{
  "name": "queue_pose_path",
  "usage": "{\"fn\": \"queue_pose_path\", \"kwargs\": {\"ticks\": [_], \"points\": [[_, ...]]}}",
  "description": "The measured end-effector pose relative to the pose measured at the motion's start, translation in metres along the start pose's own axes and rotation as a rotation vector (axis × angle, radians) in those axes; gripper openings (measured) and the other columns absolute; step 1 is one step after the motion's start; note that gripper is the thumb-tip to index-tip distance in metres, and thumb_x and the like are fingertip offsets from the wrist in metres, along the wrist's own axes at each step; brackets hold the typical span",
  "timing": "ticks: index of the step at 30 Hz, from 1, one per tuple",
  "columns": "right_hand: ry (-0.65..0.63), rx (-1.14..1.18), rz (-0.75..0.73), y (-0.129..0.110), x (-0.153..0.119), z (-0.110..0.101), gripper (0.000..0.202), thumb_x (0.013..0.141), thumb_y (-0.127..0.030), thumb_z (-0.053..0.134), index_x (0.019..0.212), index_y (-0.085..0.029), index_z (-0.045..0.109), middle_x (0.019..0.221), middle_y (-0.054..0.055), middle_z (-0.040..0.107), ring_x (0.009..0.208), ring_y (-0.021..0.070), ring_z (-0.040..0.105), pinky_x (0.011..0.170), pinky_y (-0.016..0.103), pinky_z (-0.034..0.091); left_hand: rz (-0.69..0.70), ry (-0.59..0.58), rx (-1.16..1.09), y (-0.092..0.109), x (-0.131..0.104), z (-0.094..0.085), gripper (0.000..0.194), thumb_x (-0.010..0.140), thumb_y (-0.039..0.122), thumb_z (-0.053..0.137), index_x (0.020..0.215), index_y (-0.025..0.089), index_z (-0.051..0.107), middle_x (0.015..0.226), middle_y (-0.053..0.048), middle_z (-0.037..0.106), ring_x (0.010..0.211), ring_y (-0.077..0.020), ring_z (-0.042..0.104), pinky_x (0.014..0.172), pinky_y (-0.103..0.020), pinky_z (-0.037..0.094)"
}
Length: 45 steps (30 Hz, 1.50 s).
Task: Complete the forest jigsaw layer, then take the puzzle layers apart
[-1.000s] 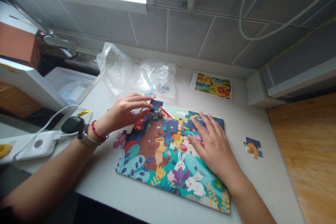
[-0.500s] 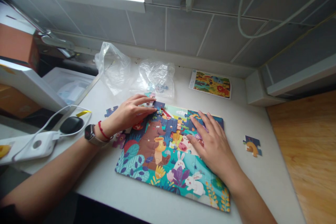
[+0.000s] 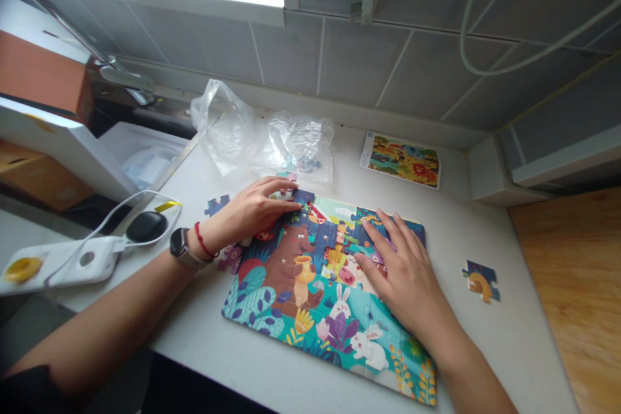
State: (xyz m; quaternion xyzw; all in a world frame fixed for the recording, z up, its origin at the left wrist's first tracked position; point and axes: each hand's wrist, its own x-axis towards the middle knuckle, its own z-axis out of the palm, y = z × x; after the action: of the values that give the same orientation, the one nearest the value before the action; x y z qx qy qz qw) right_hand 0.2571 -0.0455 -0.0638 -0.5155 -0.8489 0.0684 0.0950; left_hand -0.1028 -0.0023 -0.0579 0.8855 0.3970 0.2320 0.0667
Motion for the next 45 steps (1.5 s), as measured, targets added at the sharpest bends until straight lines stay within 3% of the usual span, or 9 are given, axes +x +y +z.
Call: {"fn": "queue_pose_path", "kwargs": {"ticks": [5, 9, 14, 24, 31, 36, 38, 41, 45], "points": [[0.007, -0.007, -0.012, 0.000, 0.000, 0.000, 0.060, 0.106, -0.057, 0.045, 0.159, -0.029, 0.050, 0.168, 0.011, 0.045, 0.155, 0.0397, 0.040, 0.123, 0.066, 0.039, -0.021, -0.033, -0.029, 0.001, -0.001, 0.000, 0.028, 0.103, 0.016, 0.059, 0.121, 0.025, 0.079, 0.145, -0.014, 0.064, 0.138, -0.0295, 0.059, 0.113, -0.053, 0.056], [0.010, -0.011, -0.016, 0.001, 0.001, -0.001, 0.059, 0.107, -0.057, 0.045, 0.159, -0.029, 0.050, 0.168, 0.012, 0.045, 0.154, 0.0397, 0.041, 0.122, 0.067, 0.040, -0.046, -0.098, -0.024, 0.004, -0.004, 0.000, 0.045, 0.088, 0.005, 0.066, 0.128, 0.024, 0.076, 0.154, -0.015, 0.058, 0.147, -0.0343, 0.051, 0.118, -0.058, 0.050], [-0.010, 0.007, -0.013, 0.001, 0.001, -0.003, 0.059, 0.107, -0.056, 0.047, 0.160, -0.030, 0.048, 0.168, 0.012, 0.044, 0.156, 0.0381, 0.039, 0.123, 0.067, 0.039, -0.044, -0.097, -0.024, 0.004, -0.004, -0.001, 0.052, 0.082, 0.004, 0.069, 0.130, 0.023, 0.075, 0.152, -0.015, 0.060, 0.145, -0.0362, 0.054, 0.117, -0.059, 0.050], [-0.008, 0.110, 0.027, -0.008, 0.003, -0.010, 0.058, 0.106, -0.051, 0.054, 0.160, -0.032, 0.049, 0.174, 0.008, 0.036, 0.162, 0.0371, 0.028, 0.126, 0.069, 0.033, -0.033, 0.161, -0.206, 0.003, 0.001, -0.014, 0.028, 0.106, 0.017, 0.052, 0.124, 0.020, 0.074, 0.122, -0.013, 0.075, 0.114, -0.0248, 0.071, 0.097, -0.046, 0.062], [0.040, 0.248, -0.172, -0.019, 0.006, -0.021, 0.036, 0.106, -0.036, 0.058, 0.137, -0.030, 0.073, 0.157, 0.009, 0.060, 0.155, 0.0331, 0.044, 0.120, 0.064, 0.046, -0.110, 0.335, -0.187, -0.005, 0.000, -0.022, 0.026, 0.104, 0.028, 0.060, 0.126, 0.020, 0.072, 0.115, -0.010, 0.079, 0.106, -0.0230, 0.074, 0.095, -0.042, 0.062], [-0.019, 0.297, -0.287, -0.024, 0.009, -0.020, 0.036, 0.105, -0.031, 0.058, 0.138, -0.028, 0.073, 0.142, 0.009, 0.072, 0.150, 0.0337, 0.052, 0.115, 0.064, 0.052, -0.314, 0.458, -0.415, 0.010, -0.001, -0.058, 0.035, 0.105, 0.038, 0.062, 0.135, 0.020, 0.066, 0.112, -0.009, 0.081, 0.098, -0.0193, 0.078, 0.088, -0.033, 0.065], [-0.038, 0.284, -0.292, -0.026, 0.010, -0.019, 0.035, 0.105, -0.031, 0.058, 0.136, -0.027, 0.075, 0.141, 0.009, 0.072, 0.148, 0.0344, 0.053, 0.115, 0.064, 0.053, -0.386, 0.475, -0.524, 0.022, -0.008, -0.077, 0.041, 0.107, 0.042, 0.060, 0.140, 0.019, 0.061, 0.113, -0.010, 0.081, 0.100, -0.0200, 0.079, 0.083, -0.031, 0.066], [-0.059, 0.264, -0.276, -0.027, 0.011, -0.021, 0.035, 0.106, -0.031, 0.056, 0.135, -0.029, 0.075, 0.142, 0.007, 0.072, 0.146, 0.0335, 0.056, 0.116, 0.063, 0.052, -0.456, 0.448, -0.448, 0.031, -0.031, -0.091, 0.051, 0.103, 0.046, 0.066, 0.148, 0.023, 0.056, 0.121, -0.011, 0.078, 0.108, -0.0224, 0.077, 0.089, -0.033, 0.065], [-0.076, 0.261, -0.267, -0.026, 0.010, -0.021, 0.035, 0.106, -0.033, 0.056, 0.135, -0.027, 0.075, 0.144, 0.007, 0.070, 0.146, 0.0336, 0.056, 0.116, 0.063, 0.053, -0.421, 0.194, -0.165, 0.021, -0.080, -0.075, 0.087, 0.093, 0.060, 0.073, 0.164, 0.025, 0.036, 0.146, -0.017, 0.065, 0.132, -0.0348, 0.066, 0.109, -0.052, 0.058]]}}
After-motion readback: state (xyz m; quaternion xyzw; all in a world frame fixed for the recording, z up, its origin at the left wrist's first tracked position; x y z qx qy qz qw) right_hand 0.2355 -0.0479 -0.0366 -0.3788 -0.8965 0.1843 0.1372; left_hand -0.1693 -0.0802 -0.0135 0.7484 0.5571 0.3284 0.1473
